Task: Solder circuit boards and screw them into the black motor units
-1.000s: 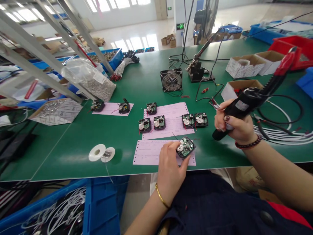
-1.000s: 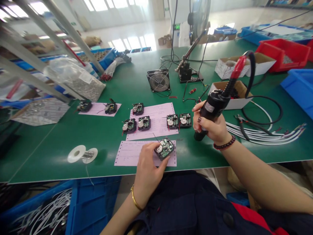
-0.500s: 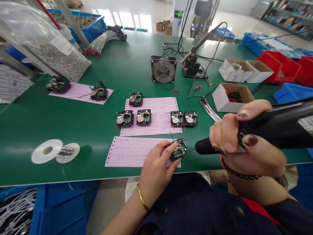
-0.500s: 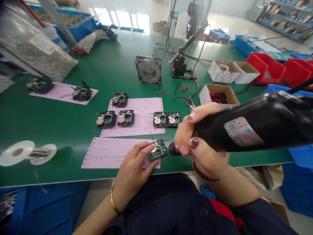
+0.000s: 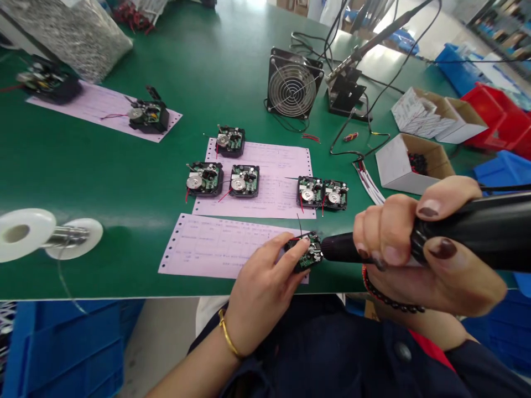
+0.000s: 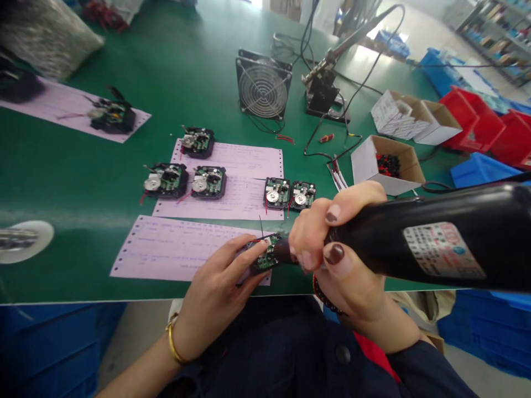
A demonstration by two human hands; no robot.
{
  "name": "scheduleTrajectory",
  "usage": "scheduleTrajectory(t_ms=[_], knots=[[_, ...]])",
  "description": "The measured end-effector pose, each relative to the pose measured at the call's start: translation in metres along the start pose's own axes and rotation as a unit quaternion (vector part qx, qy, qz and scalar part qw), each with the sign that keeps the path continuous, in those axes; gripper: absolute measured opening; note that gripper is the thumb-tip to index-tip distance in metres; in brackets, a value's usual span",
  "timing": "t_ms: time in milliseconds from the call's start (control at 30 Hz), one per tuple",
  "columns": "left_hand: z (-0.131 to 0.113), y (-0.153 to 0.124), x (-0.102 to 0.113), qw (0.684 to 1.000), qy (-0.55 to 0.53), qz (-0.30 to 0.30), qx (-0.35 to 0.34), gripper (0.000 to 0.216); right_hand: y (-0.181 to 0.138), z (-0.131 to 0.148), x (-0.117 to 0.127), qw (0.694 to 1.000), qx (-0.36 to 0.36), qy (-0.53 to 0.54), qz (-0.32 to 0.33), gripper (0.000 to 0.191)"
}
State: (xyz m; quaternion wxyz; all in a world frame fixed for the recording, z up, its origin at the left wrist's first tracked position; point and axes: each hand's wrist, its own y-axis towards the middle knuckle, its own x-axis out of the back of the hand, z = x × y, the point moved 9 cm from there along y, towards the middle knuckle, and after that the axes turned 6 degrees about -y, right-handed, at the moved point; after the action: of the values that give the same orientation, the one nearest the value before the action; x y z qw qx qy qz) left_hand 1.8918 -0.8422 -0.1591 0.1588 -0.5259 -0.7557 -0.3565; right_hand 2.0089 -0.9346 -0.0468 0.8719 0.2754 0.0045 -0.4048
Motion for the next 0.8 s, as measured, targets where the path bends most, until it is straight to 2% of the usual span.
scheduleTrajectory(t_ms=[267, 467, 800], knots=[[-0.001, -0.001, -0.002, 1.000, 0.000, 0.000, -0.002, 0.045, 0.000, -0.005, 0.000, 1.000, -0.009, -0.025, -0.005, 0.018], [0.000, -0.002, -0.002, 1.000, 0.002, 0.003, 0.010, 0.046, 0.001, 0.002, 0.008, 0.998, -0.033, -0.047, -0.024, 0.018], [-0.001, -0.001, -0.002, 1.000, 0.004, 0.006, 0.009, 0.044, 0.000, -0.002, 0.007, 0.995, -0.054, -0.086, -0.014, 0.018]])
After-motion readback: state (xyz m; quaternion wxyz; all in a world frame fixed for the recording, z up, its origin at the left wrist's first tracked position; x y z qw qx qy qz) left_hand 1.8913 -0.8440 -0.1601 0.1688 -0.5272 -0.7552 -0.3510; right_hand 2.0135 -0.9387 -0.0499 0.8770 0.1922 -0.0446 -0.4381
